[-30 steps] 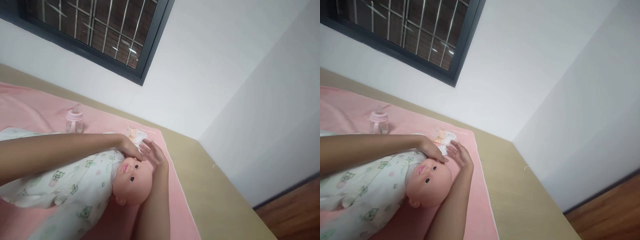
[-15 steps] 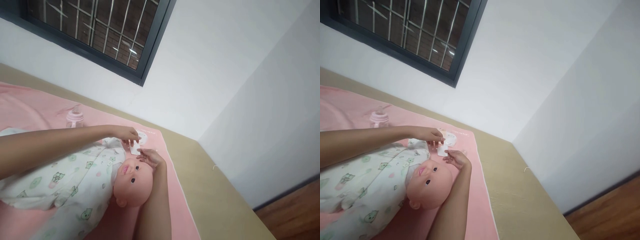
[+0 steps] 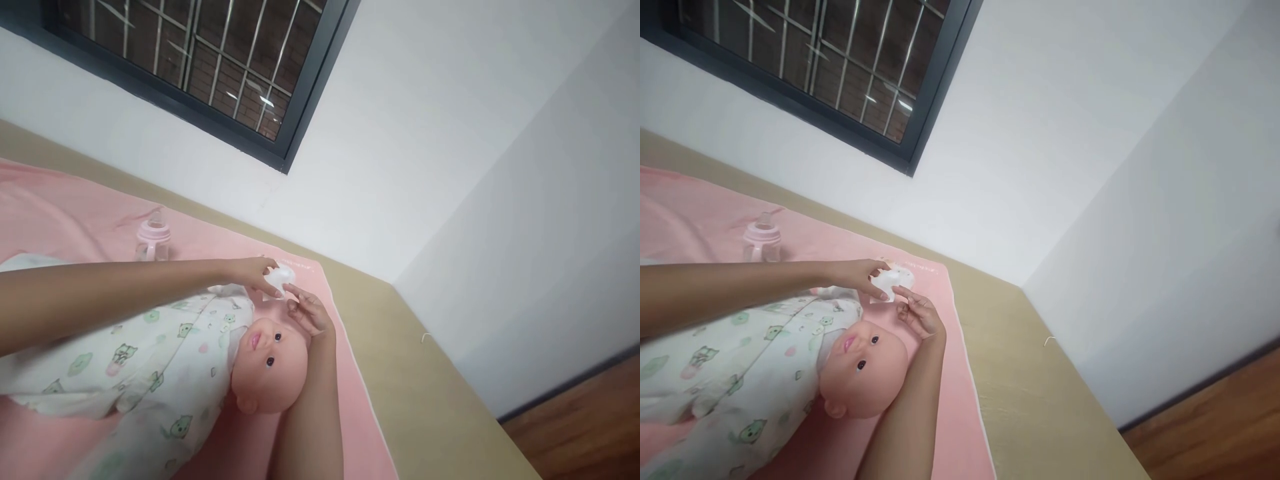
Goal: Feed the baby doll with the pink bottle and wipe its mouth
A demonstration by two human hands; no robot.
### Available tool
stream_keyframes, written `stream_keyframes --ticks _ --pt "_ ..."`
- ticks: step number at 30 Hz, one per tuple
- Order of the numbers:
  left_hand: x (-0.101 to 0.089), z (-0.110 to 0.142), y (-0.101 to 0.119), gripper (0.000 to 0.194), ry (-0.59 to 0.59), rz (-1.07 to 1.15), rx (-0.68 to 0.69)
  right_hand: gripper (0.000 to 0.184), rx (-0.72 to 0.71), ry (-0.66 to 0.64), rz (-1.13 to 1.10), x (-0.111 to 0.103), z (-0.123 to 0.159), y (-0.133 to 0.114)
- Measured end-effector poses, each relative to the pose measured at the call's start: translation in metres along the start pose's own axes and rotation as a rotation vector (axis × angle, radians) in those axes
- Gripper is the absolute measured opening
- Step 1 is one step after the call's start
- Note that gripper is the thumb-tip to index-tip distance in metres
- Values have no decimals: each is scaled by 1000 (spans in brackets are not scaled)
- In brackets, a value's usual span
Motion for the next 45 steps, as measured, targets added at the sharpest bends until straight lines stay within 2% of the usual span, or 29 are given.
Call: stream_keyframes --ticks 4,7,12,14,17,19,23,25,29,37,45 --pt "3 -6 2 72 -17 192 65 42 -75 36 -64 -2 0 7" --pt "-2 2 2 55 -58 322 106 38 -118 77 -118 -5 1 10" --pt "-14 45 10 35 -217 521 141 37 -139 166 -220 -8 -5 17" --pt "-16 64 12 30 -241 633 123 36 -131 230 -269 -8 -8 21" --pt "-17 87 11 35 -228 725 98 36 -90 330 -295 -8 -13 27" --pt "-16 96 7 36 -173 601 123 37 -67 371 -284 -8 -16 29" --pt "-9 105 -8 34 3 158 152 39 -39 393 -226 -8 -19 32" --pt "-4 107 -13 35 30 52 152 39 -23 392 -193 -8 -21 33" --pt "9 113 -14 20 -5 14 179 35 -4 412 -170 -9 -25 36" --pt "21 126 -2 8 159 93 209 32 28 418 -156 -10 -30 38" --pt "41 120 -18 17 289 -161 373 29 27 445 -135 -9 -30 39"
Point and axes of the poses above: each hand's wrist, its own z-axis away from the middle knuckle, its own x-axis out of the palm, y = z × x, the point moved 1 cm from there along -z, towards the middle knuckle, and after that the axes turned 9 degrees about -x, right-handed, at the moved point
